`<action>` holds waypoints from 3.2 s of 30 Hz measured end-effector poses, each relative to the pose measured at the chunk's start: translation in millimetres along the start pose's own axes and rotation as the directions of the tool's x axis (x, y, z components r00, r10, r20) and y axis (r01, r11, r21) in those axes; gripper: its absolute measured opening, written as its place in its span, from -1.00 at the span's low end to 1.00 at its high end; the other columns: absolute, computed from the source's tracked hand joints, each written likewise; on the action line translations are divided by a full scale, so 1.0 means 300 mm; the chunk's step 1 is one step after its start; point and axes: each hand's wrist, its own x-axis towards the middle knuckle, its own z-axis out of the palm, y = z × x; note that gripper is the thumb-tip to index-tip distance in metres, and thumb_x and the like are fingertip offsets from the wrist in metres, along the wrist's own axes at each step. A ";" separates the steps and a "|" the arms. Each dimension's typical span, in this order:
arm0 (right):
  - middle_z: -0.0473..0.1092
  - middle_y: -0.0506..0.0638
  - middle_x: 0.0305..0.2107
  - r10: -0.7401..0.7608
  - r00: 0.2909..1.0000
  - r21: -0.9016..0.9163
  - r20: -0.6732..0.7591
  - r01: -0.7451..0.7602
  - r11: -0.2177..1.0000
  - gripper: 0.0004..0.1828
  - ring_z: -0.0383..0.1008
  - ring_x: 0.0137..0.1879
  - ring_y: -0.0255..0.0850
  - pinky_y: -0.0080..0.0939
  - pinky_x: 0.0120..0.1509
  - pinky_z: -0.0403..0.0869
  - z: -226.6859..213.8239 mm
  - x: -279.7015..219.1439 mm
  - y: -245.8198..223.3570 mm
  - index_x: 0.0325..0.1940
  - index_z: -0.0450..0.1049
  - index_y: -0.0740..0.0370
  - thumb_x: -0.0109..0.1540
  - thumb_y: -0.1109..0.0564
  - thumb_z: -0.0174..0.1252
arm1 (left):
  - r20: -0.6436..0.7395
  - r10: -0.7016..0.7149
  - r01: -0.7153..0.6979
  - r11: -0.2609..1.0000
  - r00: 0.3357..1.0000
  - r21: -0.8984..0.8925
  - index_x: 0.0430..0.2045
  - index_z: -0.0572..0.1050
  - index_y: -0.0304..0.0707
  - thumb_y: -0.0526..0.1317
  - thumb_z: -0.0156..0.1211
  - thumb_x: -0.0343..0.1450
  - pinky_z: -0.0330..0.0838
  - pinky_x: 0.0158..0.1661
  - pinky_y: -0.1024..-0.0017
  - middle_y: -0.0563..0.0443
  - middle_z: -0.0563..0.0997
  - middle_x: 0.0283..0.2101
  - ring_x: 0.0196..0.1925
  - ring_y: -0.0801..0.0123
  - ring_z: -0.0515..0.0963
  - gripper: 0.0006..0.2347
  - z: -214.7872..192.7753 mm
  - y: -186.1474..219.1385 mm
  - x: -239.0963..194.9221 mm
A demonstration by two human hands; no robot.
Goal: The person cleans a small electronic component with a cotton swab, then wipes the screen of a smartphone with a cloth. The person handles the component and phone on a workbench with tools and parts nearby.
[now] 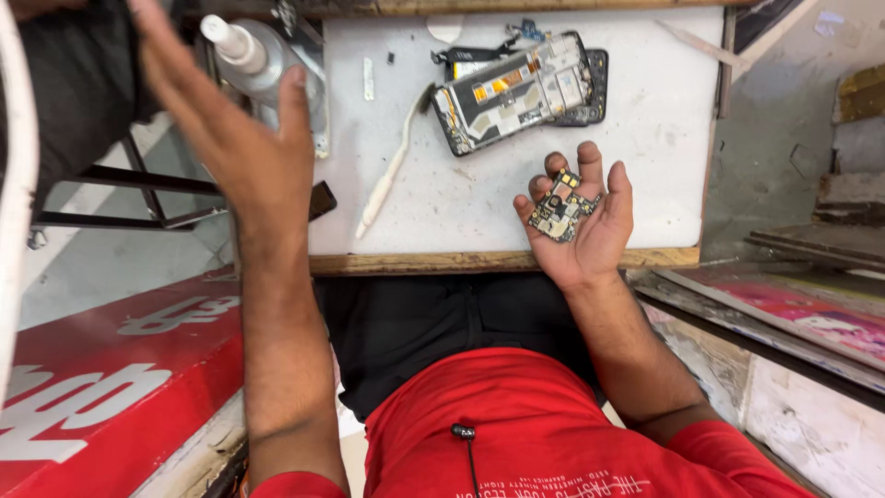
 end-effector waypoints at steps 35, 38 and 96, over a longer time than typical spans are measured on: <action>0.43 0.13 -0.08 0.100 0.993 0.036 0.059 -0.102 0.994 -0.48 0.38 0.32 0.12 0.37 0.54 0.32 0.008 0.010 -0.015 0.21 0.31 0.01 0.45 -0.38 -0.17 | 0.539 0.300 0.208 0.693 0.787 -0.690 0.24 0.26 -0.23 -0.33 0.39 0.30 0.60 -0.06 0.19 -0.26 0.52 0.02 -0.04 0.00 0.64 -0.41 0.034 0.556 -0.353; 0.44 0.12 -0.09 0.098 0.993 0.050 0.058 -0.101 0.994 -0.49 0.39 0.31 0.12 0.37 0.52 0.32 0.016 0.013 -0.020 0.20 0.32 0.00 0.44 -0.38 -0.16 | 0.491 0.285 0.183 0.685 0.823 -0.705 0.23 0.25 -0.21 -0.34 0.38 0.32 0.61 -0.03 0.21 -0.26 0.53 0.04 -0.01 0.00 0.64 -0.43 0.041 0.546 -0.358; 0.50 0.13 -0.05 -0.103 0.987 -0.088 0.121 0.114 0.990 -0.51 0.48 0.26 0.08 0.22 0.55 0.34 0.046 -0.073 -0.071 0.35 0.34 0.01 0.54 -0.26 -0.26 | 0.520 0.188 -0.044 0.960 0.833 -0.277 0.39 0.32 -0.08 -0.49 0.14 0.34 0.52 -0.35 0.25 -0.10 0.46 -0.26 -0.38 0.16 0.53 -0.37 0.028 0.596 -0.390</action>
